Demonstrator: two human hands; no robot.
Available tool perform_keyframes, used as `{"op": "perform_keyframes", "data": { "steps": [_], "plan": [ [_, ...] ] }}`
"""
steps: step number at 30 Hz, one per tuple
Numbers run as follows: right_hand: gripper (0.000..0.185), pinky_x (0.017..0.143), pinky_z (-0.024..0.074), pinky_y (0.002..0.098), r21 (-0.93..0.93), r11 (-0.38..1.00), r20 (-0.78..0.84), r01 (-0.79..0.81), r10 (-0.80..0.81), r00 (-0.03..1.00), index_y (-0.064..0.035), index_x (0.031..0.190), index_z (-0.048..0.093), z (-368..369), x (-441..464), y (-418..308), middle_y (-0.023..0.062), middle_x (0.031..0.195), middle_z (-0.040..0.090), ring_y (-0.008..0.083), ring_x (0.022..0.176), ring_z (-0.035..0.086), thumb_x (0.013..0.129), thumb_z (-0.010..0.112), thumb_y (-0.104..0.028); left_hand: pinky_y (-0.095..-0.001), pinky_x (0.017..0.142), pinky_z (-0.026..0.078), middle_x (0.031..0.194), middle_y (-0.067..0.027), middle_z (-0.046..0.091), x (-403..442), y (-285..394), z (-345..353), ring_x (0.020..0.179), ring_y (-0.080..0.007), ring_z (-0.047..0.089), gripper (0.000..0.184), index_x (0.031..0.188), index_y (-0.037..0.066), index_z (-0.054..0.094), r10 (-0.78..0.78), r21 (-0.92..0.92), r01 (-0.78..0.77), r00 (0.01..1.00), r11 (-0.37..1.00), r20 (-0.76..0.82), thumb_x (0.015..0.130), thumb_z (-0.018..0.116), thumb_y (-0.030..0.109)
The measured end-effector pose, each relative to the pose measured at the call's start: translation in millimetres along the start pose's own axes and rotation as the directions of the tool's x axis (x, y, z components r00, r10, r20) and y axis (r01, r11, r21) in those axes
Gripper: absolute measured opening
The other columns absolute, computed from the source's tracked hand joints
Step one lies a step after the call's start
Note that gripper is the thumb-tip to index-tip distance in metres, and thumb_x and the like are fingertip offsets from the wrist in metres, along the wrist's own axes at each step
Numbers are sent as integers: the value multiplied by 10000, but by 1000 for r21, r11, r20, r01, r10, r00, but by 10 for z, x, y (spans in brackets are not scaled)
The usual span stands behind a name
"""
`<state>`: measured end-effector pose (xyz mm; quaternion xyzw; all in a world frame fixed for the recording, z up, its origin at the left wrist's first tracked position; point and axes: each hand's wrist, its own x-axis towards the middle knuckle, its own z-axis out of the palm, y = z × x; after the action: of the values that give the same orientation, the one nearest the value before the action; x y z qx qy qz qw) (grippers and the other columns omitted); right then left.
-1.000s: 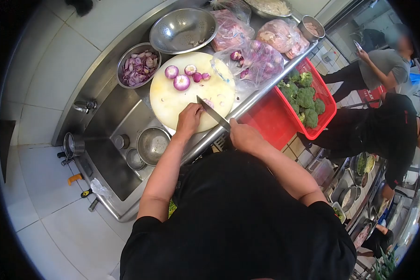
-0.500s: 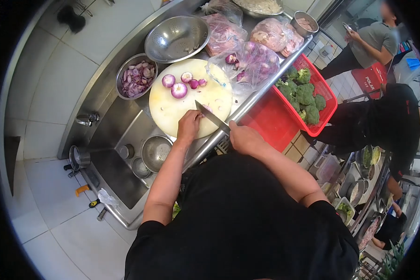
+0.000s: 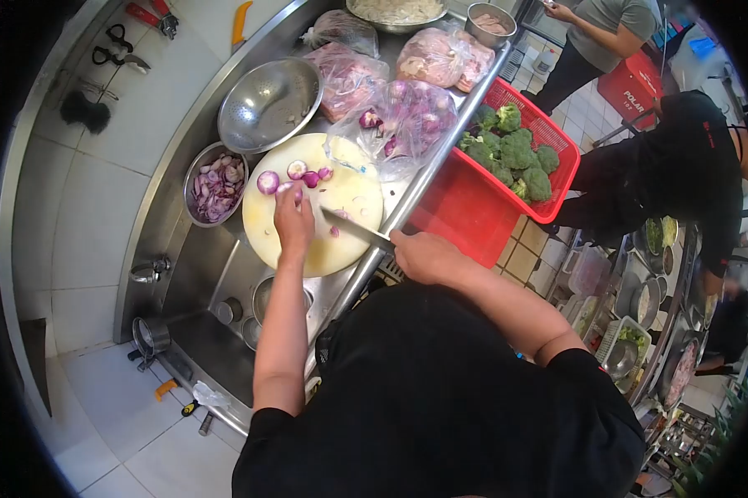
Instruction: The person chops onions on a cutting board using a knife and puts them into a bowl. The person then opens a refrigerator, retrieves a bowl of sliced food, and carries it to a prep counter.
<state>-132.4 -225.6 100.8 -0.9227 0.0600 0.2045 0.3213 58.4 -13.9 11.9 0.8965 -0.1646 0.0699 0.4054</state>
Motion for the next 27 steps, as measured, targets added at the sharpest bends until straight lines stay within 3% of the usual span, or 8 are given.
{"op": "perform_keyframes", "data": {
  "steps": [3,5,10,13,16,20,22,27],
  "plan": [
    [292,796,500,587,-38,994,108,99,-94,990,-19,1184,521,22,25,44,287,920,673,466,903,660,955,454,-188,-423,911,488,1158,-152,658,404,98,43,1032,-337,620,312,1193,54,665,243,84,-248,968,965,67,890,591,42],
    [312,804,495,588,-27,996,156,89,-84,984,-30,1215,523,98,86,92,288,938,672,463,921,657,960,453,-196,-442,980,434,1189,-162,648,545,152,67,1127,-326,566,332,1199,77,674,164,348,-335,884,876,438,884,573,49],
    [327,844,489,579,28,998,80,49,-51,995,-33,1236,522,79,166,220,300,981,668,470,964,645,972,444,-209,-438,976,432,1130,-159,623,396,64,130,1137,-325,554,279,1135,83,688,78,457,-270,915,848,396,868,608,71],
    [306,848,484,581,63,998,13,15,-16,1000,-25,1208,520,88,164,332,305,978,665,477,968,640,977,444,-211,-428,928,469,1086,-154,604,181,8,27,1075,-335,581,257,1095,70,684,32,407,-221,906,886,421,838,683,70],
    [247,841,462,609,76,997,-16,-25,27,1000,-15,1129,490,89,129,293,315,935,658,495,946,631,985,446,-212,-425,850,503,1051,-161,593,-176,29,-43,959,-353,605,281,1076,47,676,139,53,-153,967,987,212,803,737,62],
    [242,813,460,613,48,999,-16,-9,10,1000,-21,1154,454,169,152,230,317,910,655,498,905,633,993,430,-201,-383,842,518,1047,-154,613,-643,11,-99,942,-319,636,311,1127,36,662,147,151,-196,947,969,286,820,708,54],
    [246,813,463,611,29,999,-12,16,-15,1000,-15,1156,457,184,170,197,315,910,657,494,904,636,993,426,-197,-392,858,517,1056,-158,618,-788,68,-131,958,-326,636,313,1142,33,650,153,-20,-154,941,988,302,830,669,41],
    [252,810,480,596,-23,998,-5,51,-51,999,0,1158,470,221,253,81,298,909,669,476,906,651,982,416,-172,-393,870,521,1064,-164,623,-813,45,-104,964,-318,645,303,1147,21,634,91,-40,-84,958,996,272,845,655,38]
  ]
}}
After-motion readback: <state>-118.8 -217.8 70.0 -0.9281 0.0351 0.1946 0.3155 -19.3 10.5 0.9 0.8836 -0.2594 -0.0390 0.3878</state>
